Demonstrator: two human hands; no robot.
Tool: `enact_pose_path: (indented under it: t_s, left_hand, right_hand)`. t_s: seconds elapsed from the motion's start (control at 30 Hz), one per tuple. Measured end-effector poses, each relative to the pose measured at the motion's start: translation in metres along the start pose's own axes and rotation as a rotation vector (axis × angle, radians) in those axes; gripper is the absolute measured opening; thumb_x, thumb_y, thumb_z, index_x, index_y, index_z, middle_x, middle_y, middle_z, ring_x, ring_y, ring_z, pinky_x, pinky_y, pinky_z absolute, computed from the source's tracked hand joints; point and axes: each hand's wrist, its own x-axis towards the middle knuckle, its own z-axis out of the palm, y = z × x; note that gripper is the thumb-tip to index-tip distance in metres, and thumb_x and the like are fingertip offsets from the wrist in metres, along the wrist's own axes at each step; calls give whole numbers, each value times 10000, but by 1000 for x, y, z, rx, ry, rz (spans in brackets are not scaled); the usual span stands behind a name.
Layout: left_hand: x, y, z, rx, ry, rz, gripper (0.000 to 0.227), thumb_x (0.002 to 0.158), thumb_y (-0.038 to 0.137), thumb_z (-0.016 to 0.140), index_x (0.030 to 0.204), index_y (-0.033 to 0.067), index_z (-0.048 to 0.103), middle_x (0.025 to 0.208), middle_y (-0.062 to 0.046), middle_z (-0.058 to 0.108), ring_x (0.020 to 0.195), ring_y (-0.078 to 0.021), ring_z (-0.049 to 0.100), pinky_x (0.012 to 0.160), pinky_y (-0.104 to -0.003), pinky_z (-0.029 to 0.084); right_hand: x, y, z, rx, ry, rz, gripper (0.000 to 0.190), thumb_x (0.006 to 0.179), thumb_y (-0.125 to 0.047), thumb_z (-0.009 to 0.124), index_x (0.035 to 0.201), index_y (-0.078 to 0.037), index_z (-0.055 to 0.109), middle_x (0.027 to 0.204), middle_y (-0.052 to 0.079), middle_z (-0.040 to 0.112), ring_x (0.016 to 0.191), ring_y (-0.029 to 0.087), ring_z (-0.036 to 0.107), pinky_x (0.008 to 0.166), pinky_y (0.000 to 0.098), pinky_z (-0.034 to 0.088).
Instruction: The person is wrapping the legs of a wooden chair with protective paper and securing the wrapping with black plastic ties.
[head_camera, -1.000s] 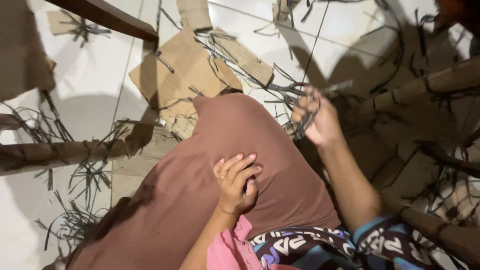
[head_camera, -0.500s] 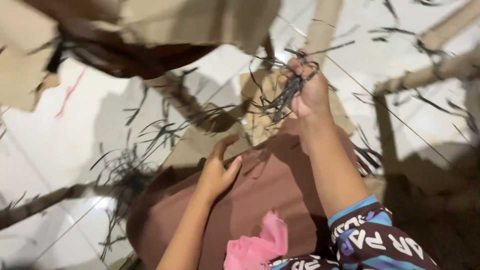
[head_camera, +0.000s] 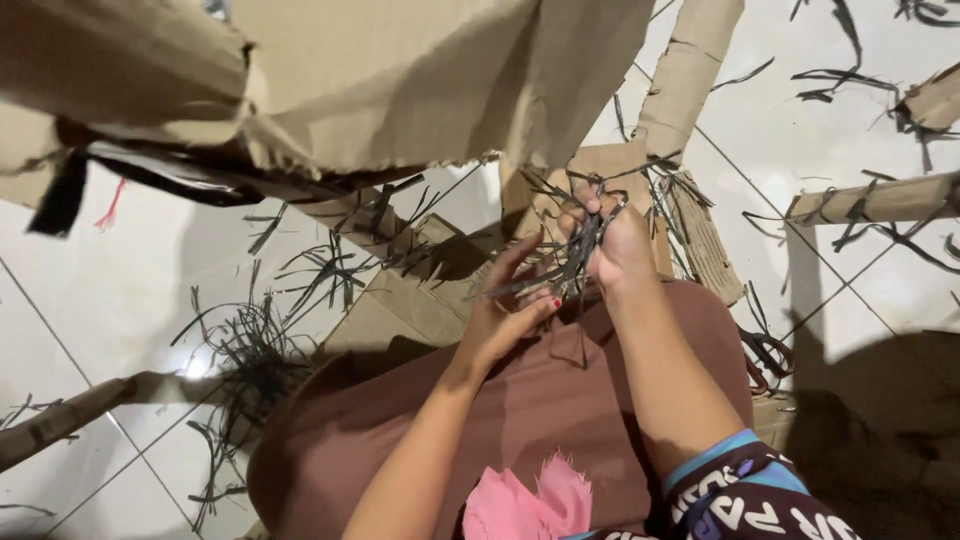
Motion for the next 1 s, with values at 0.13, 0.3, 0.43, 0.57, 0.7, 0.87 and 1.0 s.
enact_pose_path:
  t_s: [0.13,0.3,0.43,0.57,0.7,0.87,1.0]
  left_hand:
    - [1,1,3,-105,20,-56,621,949,98,716,1523,113,481,1525,-249,486,1177,-307,624,867,-374,644]
    - [3,5,9,-92,166,-141,431,1047,358,547,1311,49,690,1267,-303,681,1018,-427,728,749,-448,667]
    - [12,-20,-4,87,327,52,367,1081,265,501,1250,27,722,1076,-236,773,884,-274,765,762,-362,654]
    - [0,15,-7,229,328,45,414,1110,251,399,1324,17,665,1007,-189,781,869,-237,738,798,-347,613]
    - [-15,25,-22,335,337,-25,407,1102,278,429,1340,60,678,797,-126,769,697,-146,670,751,-282,572]
    - [-24,25,-40,283,335,6,445,1103,323,420,1317,43,691,694,-91,693,648,-130,571,683,-263,514]
    - [-30,35,-37,196,312,-5,469,1110,331,401,1306,13,685,682,-71,644,659,-123,532,685,-251,465]
  right_hand:
    - [-2,-20,42,-129,-9,-31,246,951,6,480,903,-232,440,728,-81,352,597,90,265,592,269,333]
    - [-3,-22,75,-531,154,-256,255,1061,16,334,1142,-198,446,699,-12,331,587,144,387,548,278,403]
    - [-4,-38,74,-729,204,-325,227,1068,35,424,1157,-166,478,675,0,409,565,125,427,520,252,409]
    - [-9,-59,53,-1313,275,-312,205,1053,17,470,1153,-100,604,816,85,629,739,183,640,643,299,531]
    - [-18,-62,36,-2003,213,20,520,870,-47,708,1382,-97,632,1243,269,661,1171,455,637,974,592,516]
    - [-59,-46,129,-1831,134,-74,444,958,-15,619,1395,-91,631,1354,218,626,1292,428,570,1071,570,444]
    - [-73,-36,160,-1527,-167,-70,309,1017,54,479,1267,83,658,1163,310,689,1164,447,645,1052,589,446]
